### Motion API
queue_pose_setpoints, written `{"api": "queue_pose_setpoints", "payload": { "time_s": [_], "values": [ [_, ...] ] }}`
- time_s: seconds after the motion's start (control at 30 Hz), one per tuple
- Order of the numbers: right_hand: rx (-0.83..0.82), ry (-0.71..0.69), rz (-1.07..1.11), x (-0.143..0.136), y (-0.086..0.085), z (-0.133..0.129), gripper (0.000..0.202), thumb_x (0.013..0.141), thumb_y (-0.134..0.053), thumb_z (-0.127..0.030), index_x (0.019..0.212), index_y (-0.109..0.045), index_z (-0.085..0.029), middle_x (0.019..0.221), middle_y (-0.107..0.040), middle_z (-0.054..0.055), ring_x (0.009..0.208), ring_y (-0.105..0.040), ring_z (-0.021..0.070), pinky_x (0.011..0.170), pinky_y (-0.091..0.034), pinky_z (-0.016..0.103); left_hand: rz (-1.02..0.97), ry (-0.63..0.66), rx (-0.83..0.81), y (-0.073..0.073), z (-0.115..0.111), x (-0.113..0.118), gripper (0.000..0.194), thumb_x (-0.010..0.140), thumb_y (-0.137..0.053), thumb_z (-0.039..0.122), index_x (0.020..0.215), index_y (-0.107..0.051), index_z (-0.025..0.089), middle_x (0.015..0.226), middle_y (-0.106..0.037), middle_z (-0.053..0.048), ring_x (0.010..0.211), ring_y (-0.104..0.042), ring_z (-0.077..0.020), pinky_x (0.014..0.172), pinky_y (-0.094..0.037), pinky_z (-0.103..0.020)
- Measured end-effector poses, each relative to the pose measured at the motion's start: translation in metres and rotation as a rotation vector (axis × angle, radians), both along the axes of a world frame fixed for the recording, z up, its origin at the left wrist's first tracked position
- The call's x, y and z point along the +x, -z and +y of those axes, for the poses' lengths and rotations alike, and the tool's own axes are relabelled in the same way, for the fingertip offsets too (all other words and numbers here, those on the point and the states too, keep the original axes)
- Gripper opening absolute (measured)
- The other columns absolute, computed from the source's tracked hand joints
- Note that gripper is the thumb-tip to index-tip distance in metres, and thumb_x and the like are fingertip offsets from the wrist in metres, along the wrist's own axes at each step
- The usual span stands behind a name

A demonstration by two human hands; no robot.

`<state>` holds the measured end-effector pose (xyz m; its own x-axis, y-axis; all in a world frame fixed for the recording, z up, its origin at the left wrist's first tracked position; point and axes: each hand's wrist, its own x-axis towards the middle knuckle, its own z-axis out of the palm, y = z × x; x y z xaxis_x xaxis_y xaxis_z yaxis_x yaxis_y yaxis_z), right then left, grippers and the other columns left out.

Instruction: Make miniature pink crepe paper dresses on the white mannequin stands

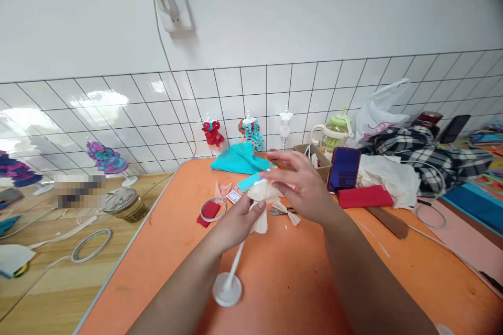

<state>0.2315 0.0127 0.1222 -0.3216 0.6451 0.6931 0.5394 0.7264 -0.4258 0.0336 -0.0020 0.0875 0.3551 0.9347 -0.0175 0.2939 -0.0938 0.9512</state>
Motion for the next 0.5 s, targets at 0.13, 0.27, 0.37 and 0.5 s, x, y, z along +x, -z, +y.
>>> {"api": "queue_pose_setpoints", "payload": {
  "time_s": [0.13, 0.27, 0.37, 0.5],
  "values": [
    [0.052, -0.132, -0.309, -0.006, 0.0, -0.009, 0.044, 0.087, -0.047, -0.008, 0.112, -0.065, -0.038, 0.151, -0.027, -0.005, 0.14, -0.017, 0.0264, 0.107, -0.028, 0.05, 0.299, 0.076, 0.073, -0.002, 0.001, -0.004, 0.04, 0.085, -0.047, 0.054, 0.107, -0.059, 0.023, 0.103, -0.063, -0.003, 0.097, -0.056, -0.0237, 0.078, -0.042, -0.031],
    [-0.023, -0.126, -0.35, -0.01, 0.003, -0.009, 0.031, 0.084, -0.056, -0.015, 0.102, -0.07, -0.036, 0.15, -0.03, -0.006, 0.139, -0.019, 0.0284, 0.106, -0.026, 0.052, 0.325, 0.104, 0.123, -0.004, -0.001, -0.006, 0.032, 0.085, -0.049, 0.05, 0.102, -0.061, 0.026, 0.099, -0.065, -0.001, 0.093, -0.058, -0.0219, 0.073, -0.041, -0.027],
    [-0.093, -0.112, -0.317, -0.011, 0.004, -0.007, 0.016, 0.084, -0.058, -0.018, 0.086, -0.071, -0.028, 0.131, -0.054, 0.001, 0.124, -0.042, 0.0259, 0.101, -0.033, 0.047, 0.363, 0.062, 0.145, -0.007, -0.003, -0.008, 0.03, 0.085, -0.05, 0.049, 0.1, -0.061, 0.026, 0.09, -0.065, 0.0, 0.083, -0.058, -0.0197, 0.065, -0.039, -0.025],
    [-0.233, -0.096, -0.231, -0.011, 0.001, -0.009, 0.024, 0.082, -0.053, -0.012, 0.1, -0.063, -0.023, 0.098, -0.068, 0.002, 0.092, -0.058, 0.0185, 0.085, -0.042, 0.036, 0.388, 0.054, 0.129, -0.009, -0.006, -0.01, 0.028, 0.085, -0.051, 0.048, 0.096, -0.06, 0.024, 0.087, -0.064, 0.001, 0.076, -0.058, -0.0175, 0.059, -0.036, -0.023]
  ]
}}
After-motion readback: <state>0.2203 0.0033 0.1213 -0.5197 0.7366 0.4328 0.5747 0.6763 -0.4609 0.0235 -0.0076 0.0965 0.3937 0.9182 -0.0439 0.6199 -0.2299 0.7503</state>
